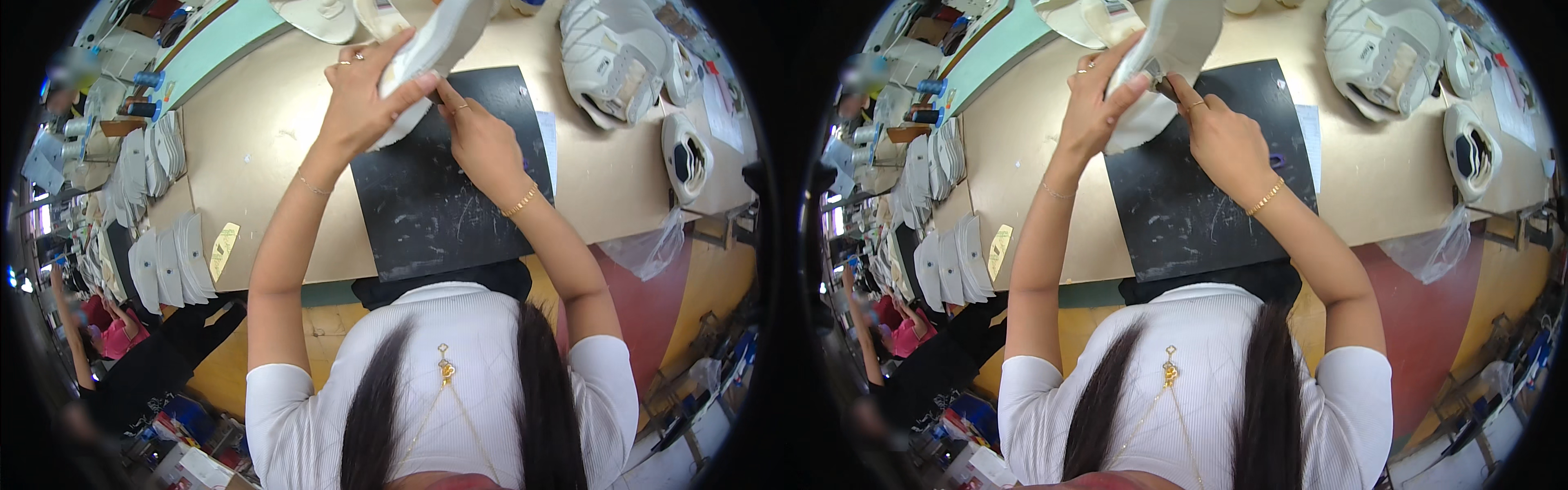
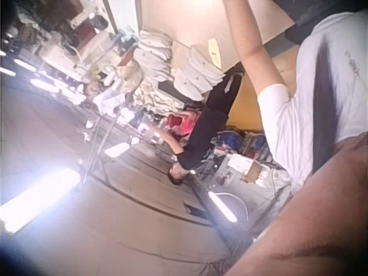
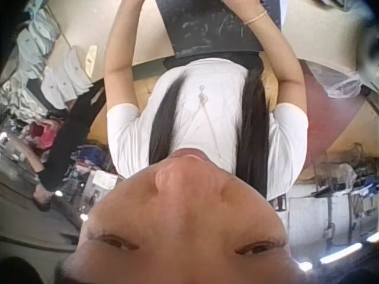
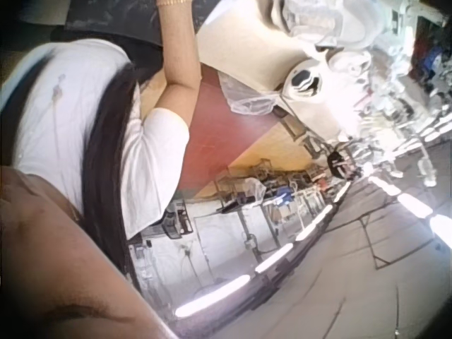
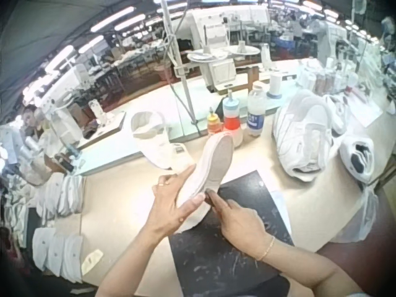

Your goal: The person applies glue to the inner lining of a white shoe upper and presses the fabric to adhere it. They then handle a shoe sole and align it with the upper, continuing to press and adjust the components together.

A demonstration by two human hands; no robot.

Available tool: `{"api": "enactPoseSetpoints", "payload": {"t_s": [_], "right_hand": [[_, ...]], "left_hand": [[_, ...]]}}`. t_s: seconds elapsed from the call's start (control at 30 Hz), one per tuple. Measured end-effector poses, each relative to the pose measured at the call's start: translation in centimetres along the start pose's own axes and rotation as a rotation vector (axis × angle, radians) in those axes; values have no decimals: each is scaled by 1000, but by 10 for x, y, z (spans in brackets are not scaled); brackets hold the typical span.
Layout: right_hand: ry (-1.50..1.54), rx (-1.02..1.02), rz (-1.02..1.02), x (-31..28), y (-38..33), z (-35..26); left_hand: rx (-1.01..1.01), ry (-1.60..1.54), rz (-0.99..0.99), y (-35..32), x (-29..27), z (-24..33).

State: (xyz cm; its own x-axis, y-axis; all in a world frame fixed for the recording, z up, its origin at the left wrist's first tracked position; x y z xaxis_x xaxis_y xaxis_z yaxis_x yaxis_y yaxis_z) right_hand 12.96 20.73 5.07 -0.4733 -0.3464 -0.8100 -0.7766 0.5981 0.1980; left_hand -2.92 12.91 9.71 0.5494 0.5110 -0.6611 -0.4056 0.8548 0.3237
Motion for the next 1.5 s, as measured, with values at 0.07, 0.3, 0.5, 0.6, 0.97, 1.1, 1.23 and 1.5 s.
{"api": "enactPoseSetpoints", "payload": {"t_s": [0.07,0.3,0.5,0.6,0.97,1.1,1.23,1.5], "right_hand": [[-57,-24,-112,8,3,9],[-37,2,-31,6,-6,37],[-45,38,-47,-6,-4,25],[-110,53,-159,-8,-1,20],[-87,-146,-121,-6,-10,-4],[-47,-124,-183,13,-11,-11],[-21,-125,-225,10,-16,-21],[-32,-95,-344,-8,-24,-14]], "left_hand": [[-18,-55,-14,4,-1,-2],[50,63,-20,-9,-1,2],[91,15,-22,-32,-12,-11],[91,-120,-12,-36,-13,-22],[205,-111,178,-97,1,-62],[212,-160,184,-105,8,-72],[110,-293,189,-117,13,-77],[170,-300,99,-116,19,-54]]}}
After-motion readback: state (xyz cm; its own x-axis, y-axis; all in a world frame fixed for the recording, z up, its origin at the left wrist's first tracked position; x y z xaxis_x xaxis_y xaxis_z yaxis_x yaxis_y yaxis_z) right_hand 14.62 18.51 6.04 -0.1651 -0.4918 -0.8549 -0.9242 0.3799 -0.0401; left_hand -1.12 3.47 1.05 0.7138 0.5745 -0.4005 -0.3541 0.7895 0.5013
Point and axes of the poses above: each hand's wrist, its own y-axis towards the middle knuckle, its own x-axis out of the palm, z = x × y, the point moved 2 cm from there along y, towards the middle knuckle, and after that the axes turned 2 degrees about z, right-handed, at the moved point
